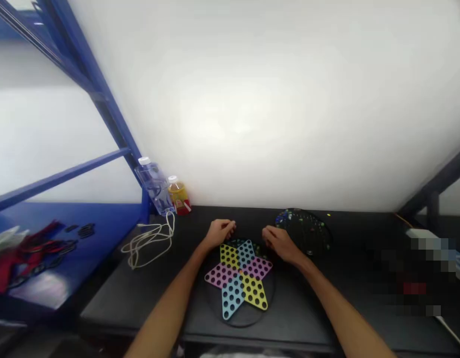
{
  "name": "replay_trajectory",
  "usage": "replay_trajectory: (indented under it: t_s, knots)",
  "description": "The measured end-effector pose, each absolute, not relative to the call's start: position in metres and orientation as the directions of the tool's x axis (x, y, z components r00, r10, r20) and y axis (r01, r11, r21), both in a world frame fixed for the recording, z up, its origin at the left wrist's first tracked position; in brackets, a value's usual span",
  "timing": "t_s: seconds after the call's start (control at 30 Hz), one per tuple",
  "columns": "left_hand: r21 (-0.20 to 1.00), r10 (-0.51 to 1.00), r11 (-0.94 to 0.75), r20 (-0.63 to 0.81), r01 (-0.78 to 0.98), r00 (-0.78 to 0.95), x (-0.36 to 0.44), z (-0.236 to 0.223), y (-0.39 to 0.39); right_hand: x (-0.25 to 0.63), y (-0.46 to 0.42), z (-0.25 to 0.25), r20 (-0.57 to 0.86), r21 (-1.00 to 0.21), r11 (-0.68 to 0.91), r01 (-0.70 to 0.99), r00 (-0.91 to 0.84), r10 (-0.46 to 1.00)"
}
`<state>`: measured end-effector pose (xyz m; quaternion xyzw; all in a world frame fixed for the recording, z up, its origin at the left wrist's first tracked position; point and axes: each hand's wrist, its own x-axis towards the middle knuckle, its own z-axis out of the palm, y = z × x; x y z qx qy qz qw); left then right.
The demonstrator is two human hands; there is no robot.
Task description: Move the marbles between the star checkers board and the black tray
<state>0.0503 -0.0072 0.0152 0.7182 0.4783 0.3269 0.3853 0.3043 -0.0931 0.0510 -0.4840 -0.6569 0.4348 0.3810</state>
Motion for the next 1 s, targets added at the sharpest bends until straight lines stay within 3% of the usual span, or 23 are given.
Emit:
replay_trajectory:
  t_s: [0.03, 0.1, 0.17, 0.23, 0.3, 0.4, 0.47, 0.57, 0.63, 0.7, 0.8, 0.87, 0.93, 1.0]
  knots:
    - [0.867, 0.94, -0.245, 0.102, 0.433, 0.326, 0.051, 0.015, -0.007, 0.303, -0.09, 0.05, 0.023, -0.99, 0.054, 0.129, -0.234, 0.972]
    - [0.872, 0.942, -0.236, 0.098, 0.43, 0.32, 0.051, 0.016, -0.008, 0.3, -0.086, 0.048, -0.067, -0.981, -0.111, -0.16, -0.258, 0.964]
    - [0.876, 0.943, -0.227, 0.09, 0.425, 0.319, 0.051, 0.016, -0.008, 0.298, -0.084, 0.047, -0.088, -0.959, -0.151, -0.242, -0.251, 0.964]
    - [0.878, 0.941, -0.23, 0.09, 0.421, 0.325, 0.051, 0.015, -0.008, 0.297, -0.086, 0.047, -0.041, -0.994, -0.06, -0.094, -0.192, 0.98]
    - [0.876, 0.94, -0.236, 0.097, 0.42, 0.327, 0.05, 0.014, -0.007, 0.298, -0.09, 0.047, 0.08, -0.971, 0.121, 0.208, -0.198, 0.977]
    - [0.879, 0.939, -0.237, 0.098, 0.414, 0.329, 0.05, 0.013, -0.007, 0.299, -0.096, 0.047, 0.179, -0.756, 0.359, 0.547, -0.355, 0.918]
    - [0.881, 0.939, -0.235, 0.098, 0.41, 0.329, 0.05, 0.014, -0.007, 0.298, -0.099, 0.047, 0.144, -0.66, 0.409, 0.63, -0.429, 0.892]
    - [0.875, 0.939, -0.239, 0.098, 0.421, 0.329, 0.05, 0.015, -0.008, 0.296, -0.1, 0.045, 0.1, -0.621, 0.409, 0.669, -0.451, 0.887]
    - [0.87, 0.94, -0.239, 0.096, 0.431, 0.327, 0.051, 0.015, -0.008, 0.295, -0.099, 0.044, 0.119, -0.674, 0.386, 0.63, -0.422, 0.899]
    - [0.868, 0.943, -0.236, 0.095, 0.437, 0.32, 0.051, 0.015, -0.008, 0.295, -0.096, 0.043, 0.13, -0.811, 0.302, 0.501, -0.349, 0.928]
    - [0.866, 0.943, -0.241, 0.101, 0.439, 0.317, 0.051, 0.015, -0.008, 0.295, -0.091, 0.043, -0.011, -0.994, 0.019, 0.107, -0.272, 0.962]
    - [0.869, 0.941, -0.245, 0.105, 0.431, 0.323, 0.051, 0.015, -0.008, 0.295, -0.089, 0.043, -0.105, -0.983, -0.144, -0.117, -0.289, 0.952]
    - [0.871, 0.939, -0.242, 0.099, 0.428, 0.33, 0.051, 0.015, -0.009, 0.296, -0.087, 0.044, -0.118, -0.974, -0.164, -0.159, -0.264, 0.957]
    - [0.869, 0.942, -0.234, 0.092, 0.435, 0.322, 0.051, 0.015, -0.009, 0.298, -0.088, 0.044, -0.042, -0.999, -0.041, 0.006, -0.185, 0.982]
